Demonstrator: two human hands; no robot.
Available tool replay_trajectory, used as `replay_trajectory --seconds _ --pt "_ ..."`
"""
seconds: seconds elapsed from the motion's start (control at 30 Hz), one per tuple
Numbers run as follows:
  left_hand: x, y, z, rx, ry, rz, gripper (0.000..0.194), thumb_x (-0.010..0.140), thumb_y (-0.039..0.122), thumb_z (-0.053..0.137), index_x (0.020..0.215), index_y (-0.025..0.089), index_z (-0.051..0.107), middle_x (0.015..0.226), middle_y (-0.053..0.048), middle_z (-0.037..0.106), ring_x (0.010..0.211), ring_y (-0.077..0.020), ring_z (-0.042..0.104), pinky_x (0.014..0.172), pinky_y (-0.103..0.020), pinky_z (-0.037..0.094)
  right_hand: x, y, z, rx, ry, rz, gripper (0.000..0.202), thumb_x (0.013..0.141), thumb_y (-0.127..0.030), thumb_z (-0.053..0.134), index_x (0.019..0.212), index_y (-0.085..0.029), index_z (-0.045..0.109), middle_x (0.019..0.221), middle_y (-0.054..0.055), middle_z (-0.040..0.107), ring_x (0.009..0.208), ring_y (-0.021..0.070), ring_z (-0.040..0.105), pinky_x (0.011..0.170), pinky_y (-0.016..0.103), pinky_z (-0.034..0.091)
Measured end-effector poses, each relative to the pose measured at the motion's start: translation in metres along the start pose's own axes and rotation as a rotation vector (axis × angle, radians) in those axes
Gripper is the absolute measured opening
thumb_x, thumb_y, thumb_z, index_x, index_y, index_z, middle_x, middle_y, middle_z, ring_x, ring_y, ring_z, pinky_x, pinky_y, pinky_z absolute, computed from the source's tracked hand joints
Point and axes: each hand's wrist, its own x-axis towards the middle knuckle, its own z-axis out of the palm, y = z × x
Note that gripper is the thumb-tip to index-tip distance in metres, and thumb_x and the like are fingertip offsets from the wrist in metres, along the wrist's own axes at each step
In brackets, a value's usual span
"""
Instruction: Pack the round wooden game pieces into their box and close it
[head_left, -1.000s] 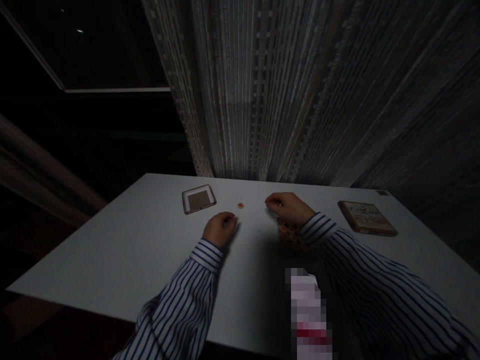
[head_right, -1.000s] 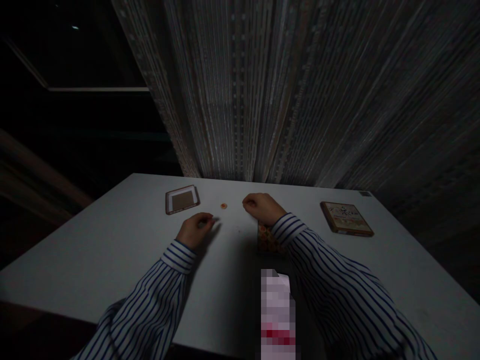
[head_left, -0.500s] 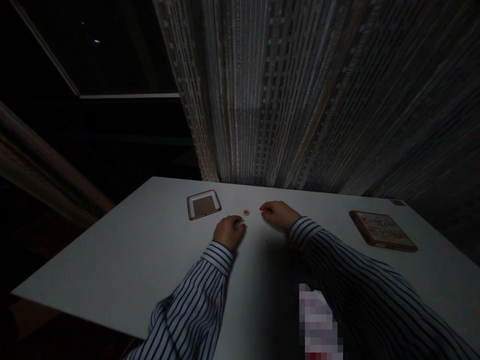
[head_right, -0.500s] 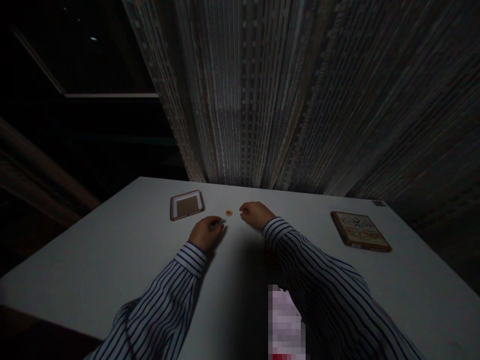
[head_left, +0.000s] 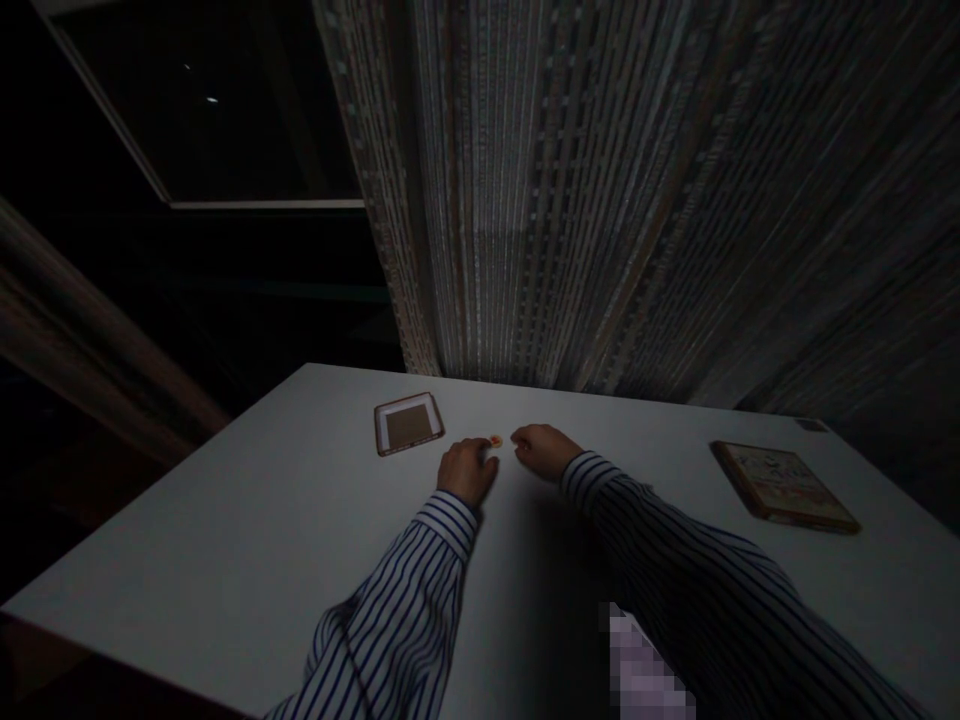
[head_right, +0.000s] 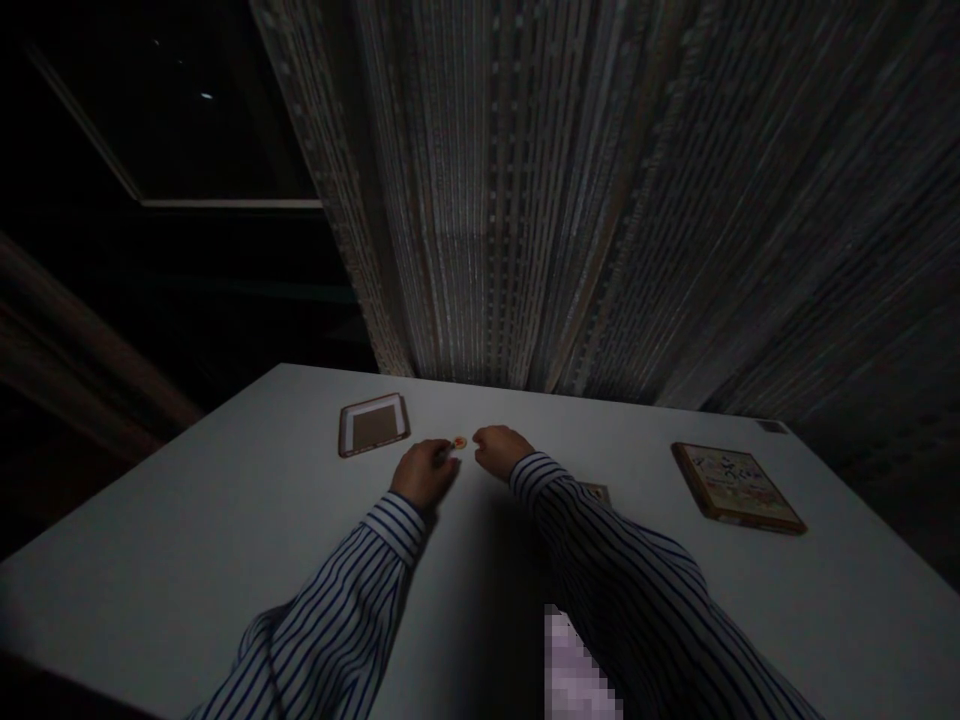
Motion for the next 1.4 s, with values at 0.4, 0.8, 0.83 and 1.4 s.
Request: replay_trajectory --seconds 0.4,0.8,0.83,1.4 --pt "0.013 0.001 0.006 0.091 0.009 0.044 0.033 0.078 0.033 0.055 0.107 0.016 0.062 0.107 -0.009 0.064 0.102 -0.0246 0.054 0.086 -0.033 0.041 0.010 0.009 0.010 -0.003 0.017 -0.033 0.033 0.078 -0.025 0.046 0.105 -0.015 0.062 0.106 0.012 0.064 0.099 0.0215 0.057 0.081 0.028 0.039" --pt "0.019 0.004 0.011 0.127 0.048 0.086 0.026 0.082 0.034 0.051 0.095 0.018 0.066 0.102 -0.009 0.064 0.098 -0.0231 0.054 0.081 -0.032 0.040 0.011 0.010 0.009 0.002 0.002 -0.050 0.034 0.077 -0.024 0.046 0.105 -0.015 0.063 0.107 0.013 0.063 0.098 0.0220 0.058 0.082 0.029 0.040" --pt "0.019 0.004 0.011 0.126 0.052 0.089 0.026 0.082 0.034 0.050 0.094 0.018 0.066 0.102 -0.009 0.064 0.097 -0.0228 0.055 0.081 -0.032 0.040 0.010 0.010 0.009 0.003 0.003 -0.050 0.034 0.078 -0.024 0.046 0.106 -0.015 0.062 0.107 0.013 0.063 0.098 0.0220 0.058 0.082 0.029 0.040" --pt "0.020 0.006 0.014 0.131 0.059 0.109 0.025 0.080 0.030 0.050 0.095 0.018 0.066 0.103 -0.008 0.064 0.097 -0.0226 0.054 0.083 -0.031 0.039 0.006 0.011 0.008 -0.002 0.019 -0.046 0.033 0.078 -0.025 0.044 0.104 -0.015 0.063 0.105 0.013 0.064 0.098 0.0221 0.058 0.081 0.029 0.040"
